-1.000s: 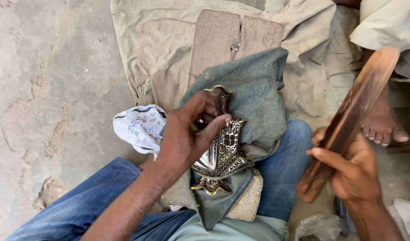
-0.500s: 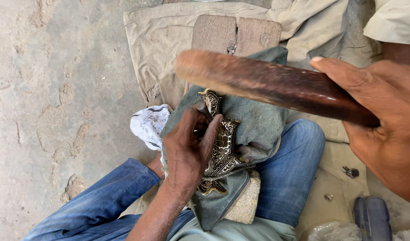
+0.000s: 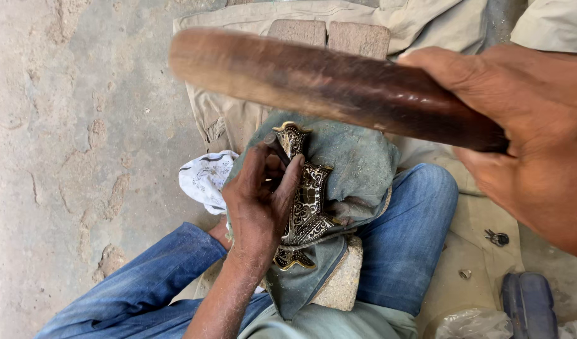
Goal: The person holds a decorative metal piece on a cushioned lap rest and repeatedly strikes it with a wooden mallet. The person adjusts the piece's position occasionally while continuing to hammer specific areas.
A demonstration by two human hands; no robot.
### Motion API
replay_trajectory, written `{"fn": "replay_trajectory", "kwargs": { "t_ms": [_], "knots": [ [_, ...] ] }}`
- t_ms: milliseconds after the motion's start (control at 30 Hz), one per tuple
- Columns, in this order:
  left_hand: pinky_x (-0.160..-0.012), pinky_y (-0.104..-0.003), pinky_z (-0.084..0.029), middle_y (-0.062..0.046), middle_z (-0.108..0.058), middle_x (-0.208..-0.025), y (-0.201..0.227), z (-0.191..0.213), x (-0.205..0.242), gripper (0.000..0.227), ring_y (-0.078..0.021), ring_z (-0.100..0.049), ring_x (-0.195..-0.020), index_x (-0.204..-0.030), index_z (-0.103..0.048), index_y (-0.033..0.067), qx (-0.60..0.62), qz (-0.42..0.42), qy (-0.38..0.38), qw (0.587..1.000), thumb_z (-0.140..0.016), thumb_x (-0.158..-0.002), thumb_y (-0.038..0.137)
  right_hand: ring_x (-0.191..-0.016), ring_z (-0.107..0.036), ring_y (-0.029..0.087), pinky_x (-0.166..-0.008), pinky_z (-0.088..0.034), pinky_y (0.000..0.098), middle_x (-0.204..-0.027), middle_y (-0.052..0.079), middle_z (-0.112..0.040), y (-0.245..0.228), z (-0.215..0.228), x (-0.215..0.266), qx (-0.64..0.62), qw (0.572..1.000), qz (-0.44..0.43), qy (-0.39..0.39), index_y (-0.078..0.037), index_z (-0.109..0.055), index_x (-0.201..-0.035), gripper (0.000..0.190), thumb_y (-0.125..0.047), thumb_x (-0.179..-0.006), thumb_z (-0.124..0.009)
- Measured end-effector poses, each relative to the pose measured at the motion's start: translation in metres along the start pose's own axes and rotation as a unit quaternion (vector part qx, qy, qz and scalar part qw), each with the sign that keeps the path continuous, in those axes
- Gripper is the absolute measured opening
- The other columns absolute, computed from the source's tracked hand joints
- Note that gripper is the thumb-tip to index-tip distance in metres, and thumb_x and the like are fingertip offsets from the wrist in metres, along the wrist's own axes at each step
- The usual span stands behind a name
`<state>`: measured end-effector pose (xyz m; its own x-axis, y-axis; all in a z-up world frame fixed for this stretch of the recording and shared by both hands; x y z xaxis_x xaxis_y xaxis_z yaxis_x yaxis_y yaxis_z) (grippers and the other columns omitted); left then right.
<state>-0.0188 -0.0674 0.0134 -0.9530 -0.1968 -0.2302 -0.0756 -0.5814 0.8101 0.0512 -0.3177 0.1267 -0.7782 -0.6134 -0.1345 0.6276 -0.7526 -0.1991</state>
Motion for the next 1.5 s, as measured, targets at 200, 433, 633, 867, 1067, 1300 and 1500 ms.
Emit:
{"fn": "replay_trajectory", "kwargs": {
  "t_ms": [200, 433, 633, 867, 1067, 1300, 1500],
  "knots": [
    [-0.063, -0.022, -0.058, -0.003, -0.067, -0.082, 0.001, -0.003, -0.001, 0.025, -0.0050, -0.064, -0.074, -0.109, -0.060, 0.0017, 0.020, 0.037, -0.009, 0.999, -0.079, -0.096, 0.011, -0.065, -0.060, 0.015, -0.058, -0.051, 0.0334, -0.080, 0.006, -0.065, 0.006, 0.000, -0.002, 0.002, 1.000, -0.008, 0.002, -0.014, -0.065, -0.145, 0.065, -0.004, -0.082, -0.074],
    [-0.062, -0.021, -0.054, -0.002, -0.064, -0.079, 0.004, -0.003, -0.002, 0.027, -0.0044, -0.060, -0.071, -0.114, -0.061, 0.0020, 0.010, 0.025, -0.006, 1.000, -0.079, -0.096, 0.009, -0.070, -0.064, 0.018, -0.062, -0.053, 0.0336, -0.084, 0.008, -0.067, 0.018, -0.009, 0.003, 0.013, 0.999, -0.028, -0.021, -0.011, -0.060, -0.146, 0.065, -0.005, -0.083, -0.076],
    [-0.061, -0.022, -0.052, -0.002, -0.064, -0.075, 0.005, -0.004, -0.004, 0.027, -0.0043, -0.058, -0.068, -0.115, -0.062, 0.0024, -0.008, 0.038, -0.014, 0.999, -0.079, -0.095, 0.008, -0.071, -0.068, 0.020, -0.066, -0.055, 0.0356, -0.089, 0.011, -0.069, 0.021, -0.011, 0.008, 0.010, 1.000, -0.012, -0.009, -0.006, -0.061, -0.147, 0.069, -0.003, -0.080, -0.077],
    [-0.060, -0.022, -0.054, -0.002, -0.065, -0.077, 0.004, -0.004, -0.003, 0.033, -0.0047, -0.060, -0.068, -0.123, -0.064, 0.0037, -0.012, 0.025, -0.016, 0.999, -0.078, -0.095, 0.007, -0.069, -0.068, 0.016, -0.063, -0.056, 0.0319, -0.088, 0.010, -0.069, 0.025, -0.018, 0.011, -0.011, 0.998, -0.048, -0.043, -0.009, -0.063, -0.145, 0.061, -0.002, -0.086, -0.074],
    [-0.060, -0.022, -0.054, -0.003, -0.067, -0.079, 0.005, -0.004, -0.004, 0.035, -0.0042, -0.062, -0.069, -0.125, -0.063, 0.0034, -0.016, 0.017, -0.016, 1.000, -0.079, -0.094, 0.007, -0.064, -0.063, 0.015, -0.056, -0.049, 0.0310, -0.084, 0.008, -0.069, 0.032, -0.024, 0.020, -0.055, 0.998, -0.042, -0.015, -0.010, -0.065, -0.143, 0.056, -0.002, -0.088, -0.072],
    [-0.061, -0.021, -0.055, -0.003, -0.068, -0.082, 0.006, -0.004, -0.003, 0.037, -0.0040, -0.061, -0.072, -0.126, -0.064, 0.0029, -0.004, 0.015, -0.019, 1.000, -0.080, -0.094, 0.007, -0.084, -0.069, 0.019, -0.071, -0.057, 0.0315, -0.099, 0.015, -0.068, 0.022, -0.018, 0.006, -0.222, 0.967, 0.012, 0.121, -0.003, -0.058, -0.136, 0.047, 0.001, -0.091, -0.073],
    [-0.059, -0.022, -0.051, -0.004, -0.062, -0.076, 0.004, -0.004, -0.003, 0.026, -0.0057, -0.055, -0.069, -0.108, -0.063, -0.0003, 0.000, 0.043, -0.009, 0.999, -0.082, -0.093, 0.009, -0.070, -0.066, 0.019, -0.062, -0.052, 0.0337, -0.088, 0.015, -0.068, 0.025, -0.016, 0.016, -0.054, 0.996, -0.038, 0.060, -0.002, -0.063, -0.140, 0.056, -0.005, -0.086, -0.076]
  ]
}}
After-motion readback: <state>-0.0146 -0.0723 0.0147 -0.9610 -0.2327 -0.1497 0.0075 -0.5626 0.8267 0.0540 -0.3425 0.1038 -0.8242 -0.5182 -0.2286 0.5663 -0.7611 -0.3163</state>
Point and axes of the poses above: each hand's wrist, its own x-axis away from the middle knuckle, its own z-axis out of the back of the hand, y = z × x, the point moved 2 cm from there along -x, towards the middle knuckle
